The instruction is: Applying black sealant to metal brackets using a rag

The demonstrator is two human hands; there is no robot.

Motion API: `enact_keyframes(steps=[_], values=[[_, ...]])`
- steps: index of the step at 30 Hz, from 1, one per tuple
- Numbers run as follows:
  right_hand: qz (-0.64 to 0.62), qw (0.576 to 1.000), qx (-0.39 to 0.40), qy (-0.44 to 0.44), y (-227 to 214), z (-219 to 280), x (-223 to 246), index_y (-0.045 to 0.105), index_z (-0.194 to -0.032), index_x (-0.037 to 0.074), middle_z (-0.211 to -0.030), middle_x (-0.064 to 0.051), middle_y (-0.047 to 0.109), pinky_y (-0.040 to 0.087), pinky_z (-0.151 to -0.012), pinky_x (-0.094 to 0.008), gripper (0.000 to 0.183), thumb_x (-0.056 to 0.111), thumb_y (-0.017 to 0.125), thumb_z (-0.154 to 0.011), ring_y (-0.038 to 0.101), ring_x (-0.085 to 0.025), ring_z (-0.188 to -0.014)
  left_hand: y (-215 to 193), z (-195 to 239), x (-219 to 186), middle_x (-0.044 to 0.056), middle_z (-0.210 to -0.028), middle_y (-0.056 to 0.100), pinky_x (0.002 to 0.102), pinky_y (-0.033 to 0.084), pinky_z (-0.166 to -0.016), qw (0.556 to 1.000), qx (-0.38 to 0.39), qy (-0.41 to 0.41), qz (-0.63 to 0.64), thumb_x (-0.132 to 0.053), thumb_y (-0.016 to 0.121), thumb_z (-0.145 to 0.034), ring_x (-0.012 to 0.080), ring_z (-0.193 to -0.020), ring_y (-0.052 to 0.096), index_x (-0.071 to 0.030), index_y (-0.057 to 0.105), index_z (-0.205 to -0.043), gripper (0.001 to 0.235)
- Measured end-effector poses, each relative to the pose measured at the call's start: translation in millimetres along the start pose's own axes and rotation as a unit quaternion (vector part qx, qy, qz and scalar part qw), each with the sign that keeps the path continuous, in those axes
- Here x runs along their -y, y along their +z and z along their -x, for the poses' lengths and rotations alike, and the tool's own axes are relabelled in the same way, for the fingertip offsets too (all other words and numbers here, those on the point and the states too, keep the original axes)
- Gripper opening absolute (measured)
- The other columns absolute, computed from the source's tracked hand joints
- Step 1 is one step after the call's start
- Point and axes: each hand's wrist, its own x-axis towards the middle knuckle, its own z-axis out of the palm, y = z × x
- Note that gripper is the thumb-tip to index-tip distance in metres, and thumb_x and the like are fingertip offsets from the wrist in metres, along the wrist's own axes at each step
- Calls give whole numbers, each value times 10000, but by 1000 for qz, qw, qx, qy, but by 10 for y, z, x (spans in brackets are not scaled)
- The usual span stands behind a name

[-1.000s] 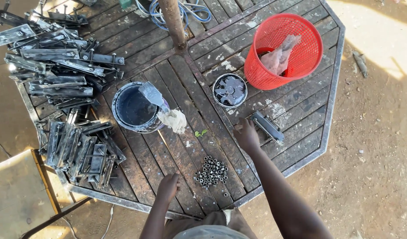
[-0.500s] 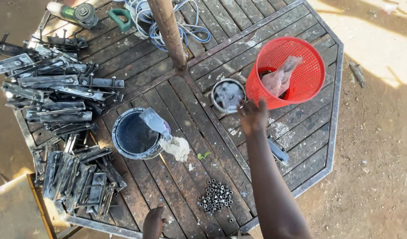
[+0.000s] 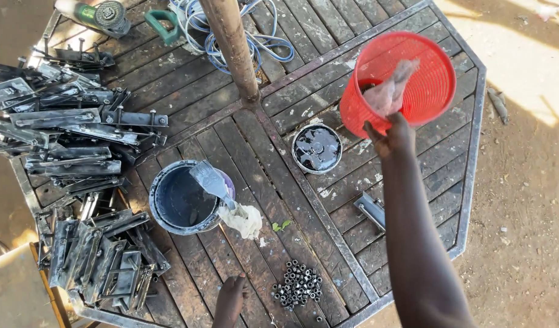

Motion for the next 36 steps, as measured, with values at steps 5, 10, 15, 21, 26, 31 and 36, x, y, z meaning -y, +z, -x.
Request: enact_keyframes(steps=[5, 10, 15, 21, 26, 31, 36], values=[[3, 977, 215, -10, 36, -886, 149, 587, -1385, 43, -1516, -241, 495, 678, -932, -441, 575, 300, 720, -887, 621, -401, -1277, -22, 79, -123, 80, -874, 665, 372, 497, -758, 996, 21, 80, -14, -451, 575, -1011, 216, -728, 692, -76, 612, -908, 391], [191, 973, 115, -61, -111, -636, -411, 420, -1408, 147, -1288, -96, 437, 544, -884, -441, 588, 511, 534, -960, 514, -294, -1082, -51, -50, 78, 128, -906, 579, 401, 480, -717, 992, 14, 50, 116, -351, 623, -994, 252, -777, 609, -32, 572, -916, 333], [237, 959, -100, 121, -264, -627, -1398, 156, -1590, -20, -1497, -157, 487, 607, -909, -356, 777, 241, 605, -1011, 653, -281, -1125, -138, 335, -69, 145, -1190, 711, 391, 591, -771, 999, -15, -33, 16, -463, 555, -985, 289, -1022, 765, -3, 708, -1182, 524], [179, 979, 98, 29, -79, -645, -1610, 560, -1392, 60, -1396, -115, 556, 606, -942, -425, 430, 201, 570, -987, 653, -298, -1129, -251, 353, 148, 91, -726, 647, 375, 401, -715, 997, -52, -4, -59, -495, 517, -1000, 232, -686, 608, -88, 549, -759, 474], [215, 954, 198, 58, -398, -791, -2003, 573, -1071, 167, -951, -63, 621, 578, -743, -377, 128, 251, 614, -985, 682, -225, -802, -463, 264, 258, 120, -1028, 741, 420, 536, -654, 997, -76, -3, 13, -520, 493, -990, 286, -933, 769, -87, 737, -1158, 525], [340, 905, 241, 81, -1238, -137, -2484, 594, -1028, 146, -863, -52, 593, 526, -675, -325, 86, 225, 613, -1000, 627, -203, -753, -770, 11, 402, 103, -738, 545, 389, 457, -569, 893, -310, 282, -163, -117, 582, -891, 245, -650, 532, -78, 579, -858, 51], [437, 858, 236, 131, -1726, 1054, -2747, 575, -1167, -6, -1021, -255, 606, 544, -756, -517, 269, 220, 553, -1022, 664, -388, -876, -1521, 1180, -490, 231, -1159, 622, 596, 519, -932, 902, -403, 110, 110, -366, 594, -1020, 469, -1118, 641, -28, 627, -1062, 342]])
